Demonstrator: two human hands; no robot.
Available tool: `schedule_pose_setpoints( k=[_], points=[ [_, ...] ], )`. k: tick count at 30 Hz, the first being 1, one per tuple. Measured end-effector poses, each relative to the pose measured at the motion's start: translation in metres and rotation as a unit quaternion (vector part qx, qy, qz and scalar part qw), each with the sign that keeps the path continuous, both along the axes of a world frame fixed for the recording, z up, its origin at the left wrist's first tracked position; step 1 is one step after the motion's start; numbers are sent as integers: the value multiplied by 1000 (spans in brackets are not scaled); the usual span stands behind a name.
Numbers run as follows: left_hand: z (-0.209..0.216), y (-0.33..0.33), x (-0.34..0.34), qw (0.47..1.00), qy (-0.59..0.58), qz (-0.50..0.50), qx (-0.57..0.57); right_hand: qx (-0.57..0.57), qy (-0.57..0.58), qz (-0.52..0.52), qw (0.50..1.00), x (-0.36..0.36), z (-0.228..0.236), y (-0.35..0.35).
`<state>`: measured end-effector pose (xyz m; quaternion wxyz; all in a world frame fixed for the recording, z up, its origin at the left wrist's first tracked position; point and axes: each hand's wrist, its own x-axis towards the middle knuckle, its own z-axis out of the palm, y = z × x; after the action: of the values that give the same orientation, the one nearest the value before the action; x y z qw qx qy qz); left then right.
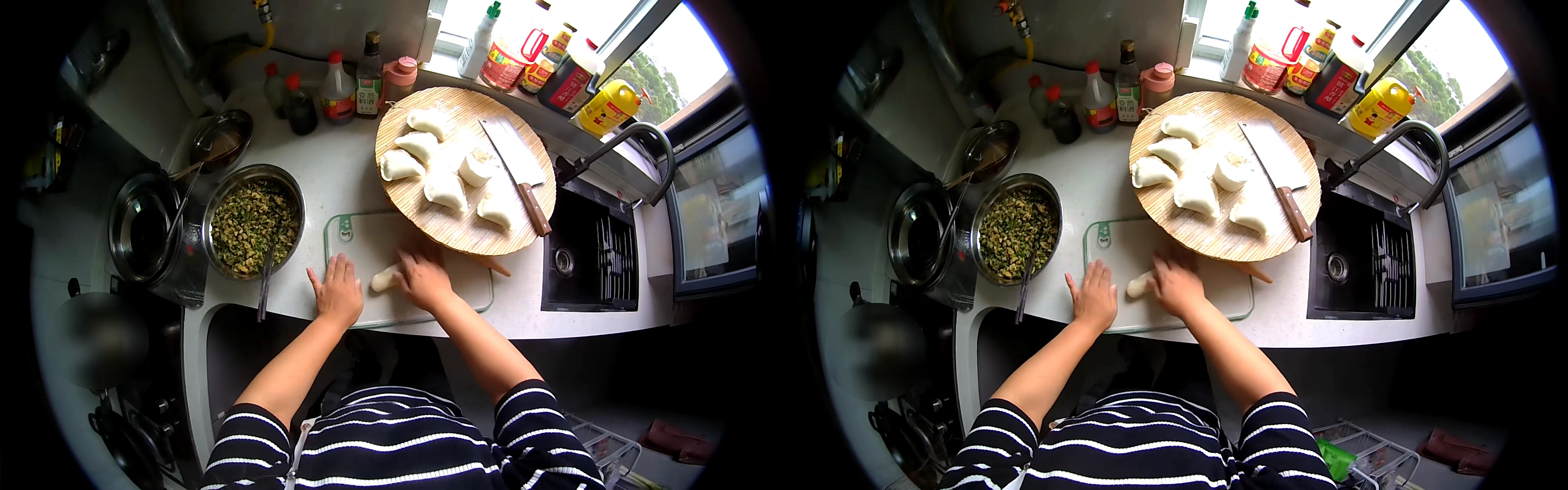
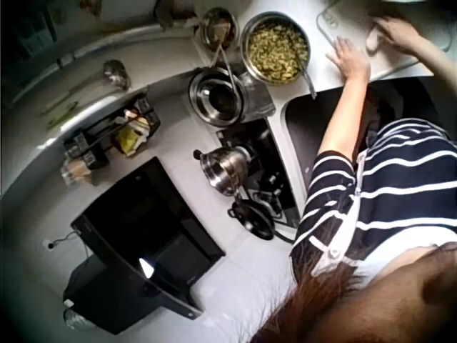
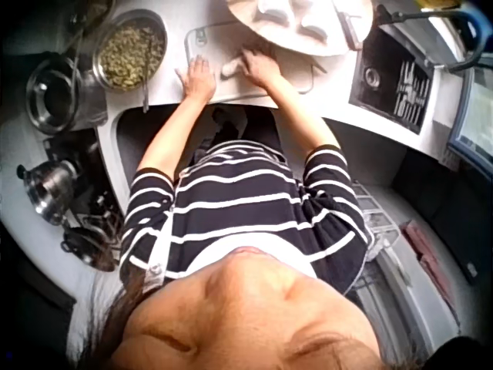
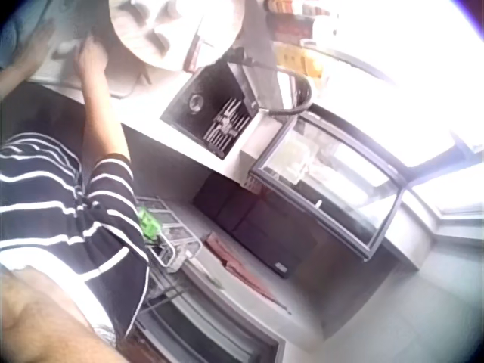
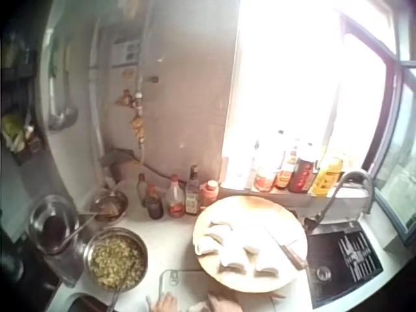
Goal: The person fills dough circles with a mixture using chopsticks, pinches the edges to seal them, and places the finished products on a wooden tray. Then, the person handles a large piece of dough in a bowl and cuts it into smaller pieces using a knife on a cutting board.
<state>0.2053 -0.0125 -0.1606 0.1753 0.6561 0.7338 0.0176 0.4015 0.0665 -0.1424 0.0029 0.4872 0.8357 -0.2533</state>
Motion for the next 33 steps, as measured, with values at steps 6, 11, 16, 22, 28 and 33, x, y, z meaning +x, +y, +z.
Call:
schedule_pose_setpoints(
  k=[6,11,16,22,28,33],
  points=[
    [16,12,61,983,-110,-114,91,-7,97,-75,992,60,-22,-22],
    [-15,19,64,974,-107,-189,60,30,110,-55,992,86,-36,-21],
    [17,33,39,957,-165,-221,86,-63,214,-95,970,82,-11,-27],
    [16,28,69,972,-47,-206,107,-244,477,-361,763,53,-31,-59],
    [3,27,78,973,-22,-186,135,-184,404,-434,784,41,-29,-69],
    [-3,22,75,970,-32,-182,158,-169,340,-410,829,35,-18,-57]
  ],
)
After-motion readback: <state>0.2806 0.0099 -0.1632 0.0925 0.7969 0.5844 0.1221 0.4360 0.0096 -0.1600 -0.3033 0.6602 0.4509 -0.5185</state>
